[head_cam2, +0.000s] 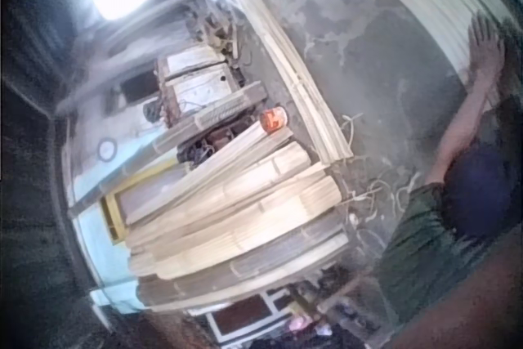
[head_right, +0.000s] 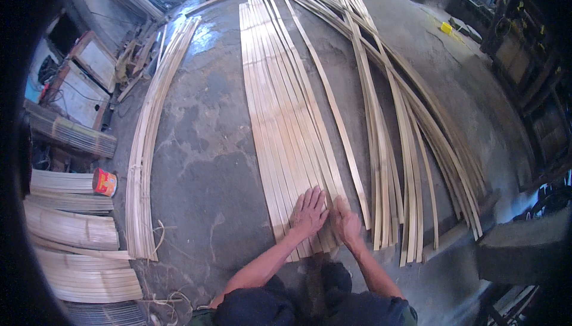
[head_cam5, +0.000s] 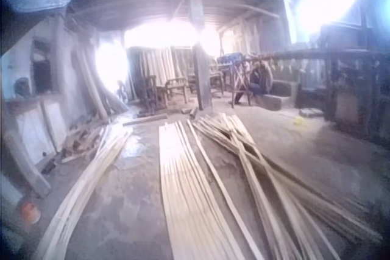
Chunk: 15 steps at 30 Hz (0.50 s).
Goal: The person sits on the floor and arranges long, thin wooden strips into a neat pile. They then gather the strips and tie them together with a string.
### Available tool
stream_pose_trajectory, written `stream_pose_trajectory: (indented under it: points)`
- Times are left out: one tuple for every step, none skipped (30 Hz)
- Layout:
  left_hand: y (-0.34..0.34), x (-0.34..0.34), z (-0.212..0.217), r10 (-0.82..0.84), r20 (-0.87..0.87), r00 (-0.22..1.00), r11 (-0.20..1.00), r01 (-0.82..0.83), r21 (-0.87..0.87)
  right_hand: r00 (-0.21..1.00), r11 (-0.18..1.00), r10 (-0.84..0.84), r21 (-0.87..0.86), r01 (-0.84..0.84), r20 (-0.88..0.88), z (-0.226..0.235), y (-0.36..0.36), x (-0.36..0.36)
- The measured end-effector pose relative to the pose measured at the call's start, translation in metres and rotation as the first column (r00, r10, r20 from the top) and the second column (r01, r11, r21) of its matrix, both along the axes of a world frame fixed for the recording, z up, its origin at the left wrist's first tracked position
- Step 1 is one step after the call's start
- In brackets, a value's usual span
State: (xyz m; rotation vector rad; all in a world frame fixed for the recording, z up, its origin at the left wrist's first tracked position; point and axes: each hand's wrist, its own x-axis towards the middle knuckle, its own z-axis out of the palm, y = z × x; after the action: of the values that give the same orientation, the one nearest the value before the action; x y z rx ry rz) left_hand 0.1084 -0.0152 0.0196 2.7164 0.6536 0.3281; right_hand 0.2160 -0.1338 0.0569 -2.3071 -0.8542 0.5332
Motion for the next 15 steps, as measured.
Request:
stream_pose_trajectory:
  points:
    - [-0.001,0.000,0.000,0.006,-0.012,1.000,1.000,-0.006,-0.022,1.000,1.000,0.008,0.003,-0.009,0.015,0.000,-0.002,-0.002]
    - [0.000,0.001,0.001,0.011,-0.026,1.000,0.999,-0.012,-0.043,0.999,1.000,0.017,0.007,-0.017,0.029,0.000,0.000,-0.001]
    - [-0.005,-0.001,0.000,0.009,-0.023,1.000,0.999,-0.010,-0.040,0.999,1.000,0.021,-0.002,-0.021,0.043,-0.001,-0.003,-0.001]
    - [-0.003,0.001,0.000,0.011,-0.016,1.000,1.000,-0.011,-0.022,0.995,0.995,0.060,-0.081,-0.054,0.081,-0.005,-0.003,0.001]
    - [-0.003,0.002,-0.001,0.013,-0.009,1.000,1.000,-0.013,-0.005,0.992,0.994,0.083,-0.080,-0.076,0.092,-0.007,-0.006,0.001]
    - [-0.002,0.004,-0.001,0.021,-0.004,1.000,0.999,-0.020,0.039,0.989,0.992,0.107,-0.072,-0.100,0.104,-0.007,-0.006,0.001]
    - [-0.002,0.004,-0.001,0.016,-0.009,1.000,0.999,-0.015,0.032,0.984,0.990,0.131,-0.064,-0.124,0.117,-0.006,-0.006,0.002]
    - [-0.002,0.004,-0.001,0.011,-0.013,1.000,1.000,-0.011,0.024,0.976,0.982,0.147,-0.144,-0.124,0.159,-0.006,-0.005,0.001]
    - [-0.001,0.004,0.002,0.005,-0.016,1.000,1.000,-0.004,0.020,0.971,0.979,0.152,-0.163,-0.123,0.183,-0.007,-0.005,0.002]
    - [-0.002,0.003,0.005,-0.010,-0.009,1.000,1.000,0.010,-0.025,0.965,0.976,0.159,-0.183,-0.121,0.207,-0.008,-0.006,0.002]
    - [-0.003,0.004,0.008,-0.019,-0.015,1.000,1.000,0.019,-0.018,0.959,0.972,0.166,-0.204,-0.120,0.230,-0.010,-0.007,0.002]
    - [-0.003,0.005,0.007,-0.025,-0.020,0.999,1.000,0.025,-0.006,0.955,0.976,0.174,-0.169,-0.135,0.241,-0.012,-0.007,0.003]
    - [-0.004,0.005,0.006,-0.031,-0.025,0.999,0.999,0.031,0.005,0.953,0.974,0.169,-0.193,-0.122,0.250,-0.015,-0.008,0.001]
    - [-0.008,0.004,0.006,-0.035,-0.039,0.999,0.999,0.035,0.002,0.951,0.970,0.164,-0.217,-0.108,0.261,-0.018,-0.009,0.000]
    - [-0.007,0.006,0.004,-0.033,-0.046,0.998,0.999,0.034,0.011,0.947,0.969,0.160,-0.229,-0.096,0.280,-0.018,-0.004,0.003]
